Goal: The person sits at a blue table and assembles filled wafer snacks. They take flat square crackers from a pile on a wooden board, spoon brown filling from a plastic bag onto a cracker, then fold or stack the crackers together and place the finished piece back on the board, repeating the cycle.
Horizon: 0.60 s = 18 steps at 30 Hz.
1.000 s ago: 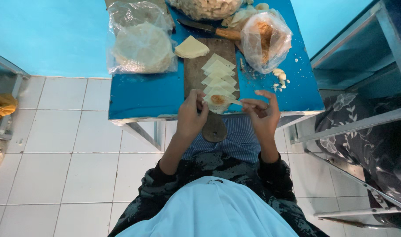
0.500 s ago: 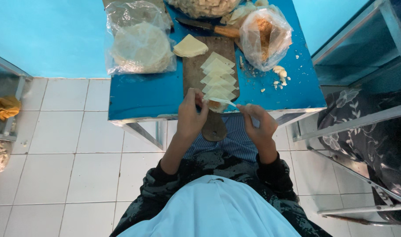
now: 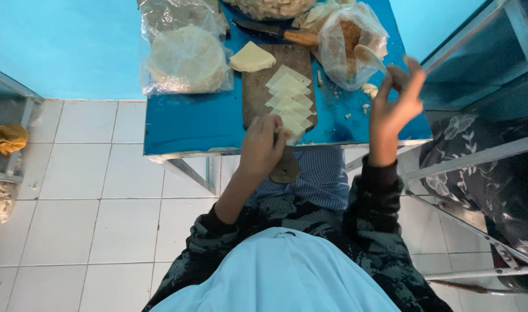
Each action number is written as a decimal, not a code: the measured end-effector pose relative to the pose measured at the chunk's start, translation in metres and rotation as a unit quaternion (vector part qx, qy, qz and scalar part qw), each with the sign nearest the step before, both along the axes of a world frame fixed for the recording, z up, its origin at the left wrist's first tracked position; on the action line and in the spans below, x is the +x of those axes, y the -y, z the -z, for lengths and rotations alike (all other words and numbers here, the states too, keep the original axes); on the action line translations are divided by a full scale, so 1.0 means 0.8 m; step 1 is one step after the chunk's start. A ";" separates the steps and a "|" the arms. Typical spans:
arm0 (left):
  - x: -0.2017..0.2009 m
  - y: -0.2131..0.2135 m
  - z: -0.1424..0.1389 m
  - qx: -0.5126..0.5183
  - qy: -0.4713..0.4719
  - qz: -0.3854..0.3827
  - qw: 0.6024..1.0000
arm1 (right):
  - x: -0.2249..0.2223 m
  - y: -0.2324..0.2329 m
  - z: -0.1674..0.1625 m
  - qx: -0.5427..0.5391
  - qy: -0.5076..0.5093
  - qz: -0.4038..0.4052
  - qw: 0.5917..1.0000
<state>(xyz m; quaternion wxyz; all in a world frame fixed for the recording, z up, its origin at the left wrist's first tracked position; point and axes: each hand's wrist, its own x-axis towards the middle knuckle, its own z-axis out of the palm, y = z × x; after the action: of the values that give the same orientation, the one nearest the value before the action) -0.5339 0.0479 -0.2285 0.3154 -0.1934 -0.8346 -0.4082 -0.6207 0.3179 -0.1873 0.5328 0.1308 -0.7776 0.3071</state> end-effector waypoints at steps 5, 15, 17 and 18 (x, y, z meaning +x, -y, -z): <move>0.005 0.008 0.006 0.014 0.003 0.030 0.999 | 0.024 0.032 -0.002 0.127 0.038 0.098 0.986; 0.032 0.031 0.009 0.029 0.011 0.052 0.998 | 0.148 0.141 0.058 -0.049 0.280 -0.140 0.948; 0.038 0.033 0.008 0.035 0.005 0.060 0.998 | 0.155 0.151 0.063 -0.073 0.272 -0.147 0.948; 0.040 0.034 0.008 0.037 0.002 0.063 0.997 | 0.157 0.153 0.065 -0.088 0.274 -0.156 0.945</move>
<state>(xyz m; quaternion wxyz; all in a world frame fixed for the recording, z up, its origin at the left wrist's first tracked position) -0.5018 0.0204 -0.2348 0.2946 -0.2329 -0.8056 -0.4583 -0.4954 0.1954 -0.2390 0.2545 0.1139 -0.8333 0.4774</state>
